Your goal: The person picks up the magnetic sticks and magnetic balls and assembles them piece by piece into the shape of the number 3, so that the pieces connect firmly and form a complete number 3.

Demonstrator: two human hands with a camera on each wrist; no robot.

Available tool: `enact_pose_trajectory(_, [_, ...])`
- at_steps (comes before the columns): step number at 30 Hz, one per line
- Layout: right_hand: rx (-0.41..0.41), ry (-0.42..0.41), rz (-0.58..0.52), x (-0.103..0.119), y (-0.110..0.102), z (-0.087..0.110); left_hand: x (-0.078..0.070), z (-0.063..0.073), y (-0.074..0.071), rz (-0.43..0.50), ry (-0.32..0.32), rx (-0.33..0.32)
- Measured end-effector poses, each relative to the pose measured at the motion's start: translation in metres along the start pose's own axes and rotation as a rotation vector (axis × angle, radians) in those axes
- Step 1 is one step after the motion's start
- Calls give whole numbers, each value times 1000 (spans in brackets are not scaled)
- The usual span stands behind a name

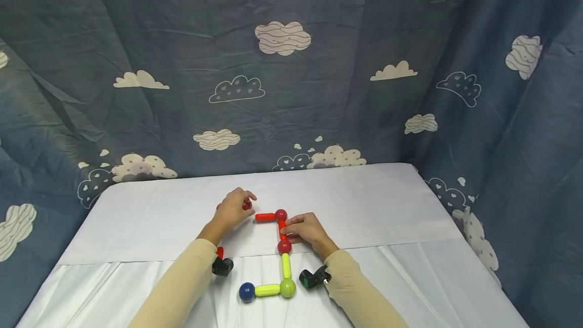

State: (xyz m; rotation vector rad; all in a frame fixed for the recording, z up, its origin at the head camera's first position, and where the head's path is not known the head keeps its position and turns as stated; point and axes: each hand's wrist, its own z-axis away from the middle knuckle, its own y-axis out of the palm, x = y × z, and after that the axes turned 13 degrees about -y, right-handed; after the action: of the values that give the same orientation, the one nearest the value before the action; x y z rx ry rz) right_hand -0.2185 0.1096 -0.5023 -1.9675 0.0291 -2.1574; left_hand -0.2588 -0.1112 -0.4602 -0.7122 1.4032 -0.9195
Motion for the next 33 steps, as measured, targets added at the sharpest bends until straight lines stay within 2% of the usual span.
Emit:
enact_pose_trajectory(2, [-1, -2, 0, 0, 0, 0, 3, -1, -1, -12, -23, -10])
enact_pose_trajectory(10, [-7, 1, 7, 0, 0, 0, 8, -6, -1, -22, -123, 15])
enact_pose_trajectory(19, [-9, 10, 22, 0, 1, -1, 14, -10, 4, -67, -144, 43])
enact_pose_trajectory(27, [-10, 7, 31, 1, 1, -1, 14, -12, 7, -120, -167, 74])
enact_pose_trajectory(33, [-2, 8, 34, 1, 1, 0, 14, -9, 6, -102, -183, 95])
